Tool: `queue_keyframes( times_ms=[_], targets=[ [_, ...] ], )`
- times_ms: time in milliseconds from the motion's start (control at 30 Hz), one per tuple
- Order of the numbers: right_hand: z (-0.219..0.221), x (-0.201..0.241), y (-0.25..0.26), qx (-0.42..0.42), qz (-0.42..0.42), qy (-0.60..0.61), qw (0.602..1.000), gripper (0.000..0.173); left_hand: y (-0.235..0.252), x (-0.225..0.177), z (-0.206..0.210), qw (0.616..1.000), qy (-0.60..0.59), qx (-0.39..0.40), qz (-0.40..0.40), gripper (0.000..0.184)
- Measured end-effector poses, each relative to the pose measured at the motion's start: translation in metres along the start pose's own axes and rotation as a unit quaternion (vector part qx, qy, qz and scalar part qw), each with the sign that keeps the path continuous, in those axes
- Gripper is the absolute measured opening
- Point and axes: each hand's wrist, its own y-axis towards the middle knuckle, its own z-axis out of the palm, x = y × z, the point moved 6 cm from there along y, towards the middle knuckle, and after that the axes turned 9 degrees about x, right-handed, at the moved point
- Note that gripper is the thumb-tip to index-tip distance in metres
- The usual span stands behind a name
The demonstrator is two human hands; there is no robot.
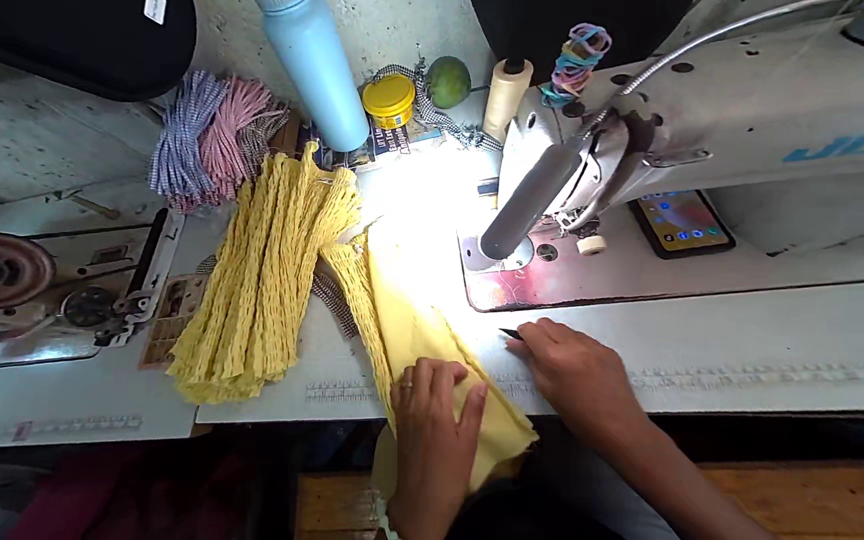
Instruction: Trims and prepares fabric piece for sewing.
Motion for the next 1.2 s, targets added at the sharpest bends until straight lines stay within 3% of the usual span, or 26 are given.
queue_keyframes(
  times_ms=[67,167,233,333,400,467,533,633,733,967,1033,1167,1200],
  targets=[
    [-0.01,-0.022,-0.008,0.014,0.041,0.014,0.999,0.03,-0.003,-0.011,-0.002,0.998,-0.046,0.035,0.038,0.034],
    [-0.019,-0.049,-0.016,0.015,0.087,0.06,0.994,0.038,0.014,-0.009,-0.035,0.998,-0.01,-0.047,0.042,0.027],
    [-0.023,-0.051,-0.017,0.011,0.093,0.122,0.988,0.04,0.047,0.016,-0.06,0.994,0.044,-0.096,-0.025,0.034],
    [-0.023,-0.03,-0.006,0.0,0.044,0.214,0.976,0.027,0.099,0.065,-0.064,0.984,0.042,-0.046,-0.169,0.065],
    [-0.019,-0.01,0.007,0.008,-0.01,0.249,0.968,0.026,0.114,0.073,-0.058,0.977,0.029,0.001,-0.21,0.056],
    [-0.014,0.007,0.021,0.01,-0.037,0.26,0.965,0.027,0.111,0.059,-0.055,0.983,-0.003,0.023,-0.181,0.036],
    [-0.01,0.017,0.034,-0.002,-0.03,0.269,0.963,0.029,0.093,0.037,-0.054,0.992,-0.056,-0.017,-0.109,0.02],
    [-0.001,0.026,0.046,-0.008,0.002,0.319,0.948,0.041,0.062,0.016,-0.054,0.971,-0.231,-0.048,-0.036,0.007],
    [-0.002,0.039,0.043,-0.03,-0.016,0.366,0.93,0.038,0.043,0.0,-0.055,0.948,-0.312,-0.063,0.001,0.013],
    [-0.028,0.043,0.025,-0.023,-0.109,0.336,0.935,0.018,0.028,-0.01,-0.064,0.948,-0.283,-0.132,0.057,0.015],
    [-0.031,0.025,0.022,0.018,-0.065,0.447,0.892,0.014,0.024,-0.009,-0.071,0.947,-0.277,-0.147,0.076,0.015],
    [-0.022,0.003,0.014,0.112,0.067,0.712,0.69,0.014,0.019,-0.006,-0.081,0.935,-0.316,-0.123,0.109,0.02],
    [-0.019,0.007,0.011,0.136,0.083,0.732,0.662,0.016,0.019,-0.007,-0.08,0.934,-0.324,-0.092,0.12,0.019]
  ],
)
